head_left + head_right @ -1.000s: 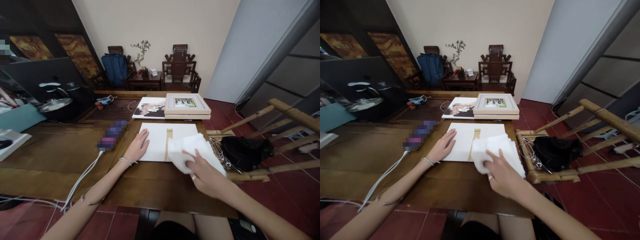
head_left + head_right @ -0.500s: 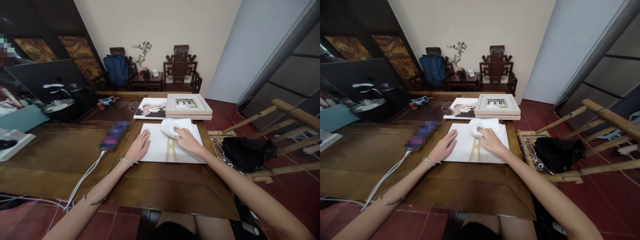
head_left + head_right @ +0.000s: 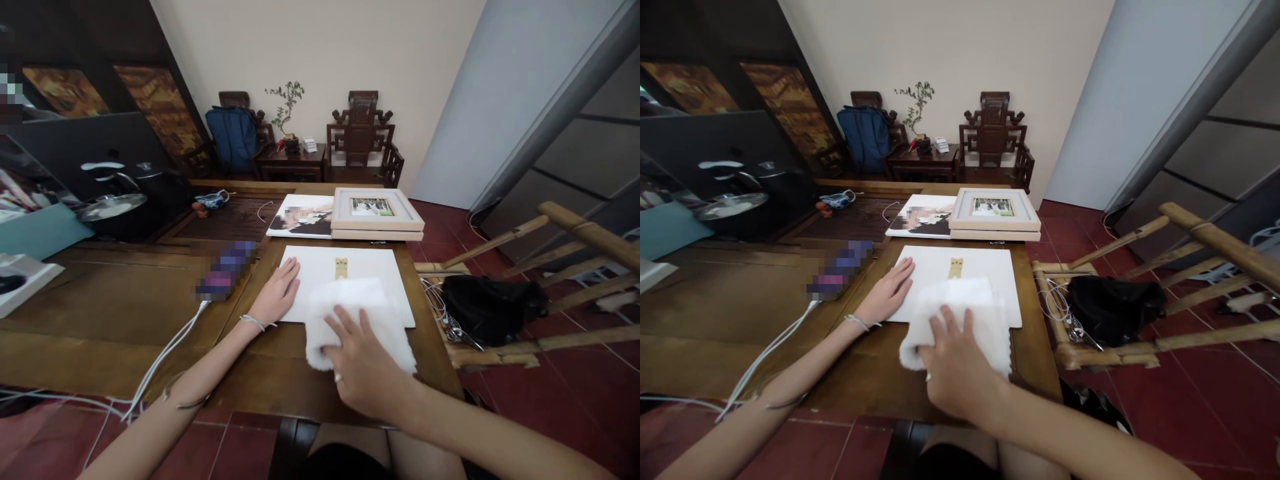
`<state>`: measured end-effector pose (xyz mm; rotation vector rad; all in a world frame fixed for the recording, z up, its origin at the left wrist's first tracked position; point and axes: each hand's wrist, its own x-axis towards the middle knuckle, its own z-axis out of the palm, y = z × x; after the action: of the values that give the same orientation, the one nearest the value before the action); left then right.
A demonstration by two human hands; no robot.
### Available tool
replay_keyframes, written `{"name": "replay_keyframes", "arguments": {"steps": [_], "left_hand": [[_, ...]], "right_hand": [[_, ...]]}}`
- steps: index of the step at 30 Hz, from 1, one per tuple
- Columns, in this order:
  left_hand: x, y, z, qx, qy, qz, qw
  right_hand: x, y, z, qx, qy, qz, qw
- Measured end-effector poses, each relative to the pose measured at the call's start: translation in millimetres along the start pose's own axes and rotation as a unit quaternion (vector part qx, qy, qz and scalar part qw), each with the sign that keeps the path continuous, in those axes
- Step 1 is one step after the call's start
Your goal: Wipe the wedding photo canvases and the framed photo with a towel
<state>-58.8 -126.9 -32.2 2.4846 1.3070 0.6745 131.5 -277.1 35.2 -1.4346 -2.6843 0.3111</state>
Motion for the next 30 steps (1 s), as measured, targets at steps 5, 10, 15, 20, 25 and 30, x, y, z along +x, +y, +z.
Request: {"name": "replay_keyframes", "arguments": {"steps": [5, 10, 15, 20, 25, 30], "left_hand": [[0.8, -5.4, -3.1, -0.015, -0.016, 0.0, 1.0], [-0.3, -8.9, -6.3, -0.028, -0.029, 0.022, 0.999], [-1.5, -4.8, -5.6, -0.022, -0.025, 0.018, 0.999], [0.0, -9.8, -4.6, -0.062, -0.027, 0.002, 0.998], [0.2, -10.0, -2.6, -0.062, -0.017, -0.001, 0.998], [-1.4, -6.7, -1.1, -0.036, -0.013, 0.012, 0.999]], "right_hand": [[2.6, -2.3, -10.8, 0.035, -0.01, -0.007, 0.999], [53.4, 39.5, -17.7, 0.007, 0.039, 0.026, 0.999], [100.8, 70.3, -21.4, -0.046, 0.062, 0.036, 0.996], [89.6, 51.0, -0.6, -0.104, 0.073, 0.028, 0.992], [35.9, 2.7, 11.5, -0.079, 0.058, -0.034, 0.995], [19.5, -11.1, 2.5, -0.01, 0.032, -0.044, 0.998]]}}
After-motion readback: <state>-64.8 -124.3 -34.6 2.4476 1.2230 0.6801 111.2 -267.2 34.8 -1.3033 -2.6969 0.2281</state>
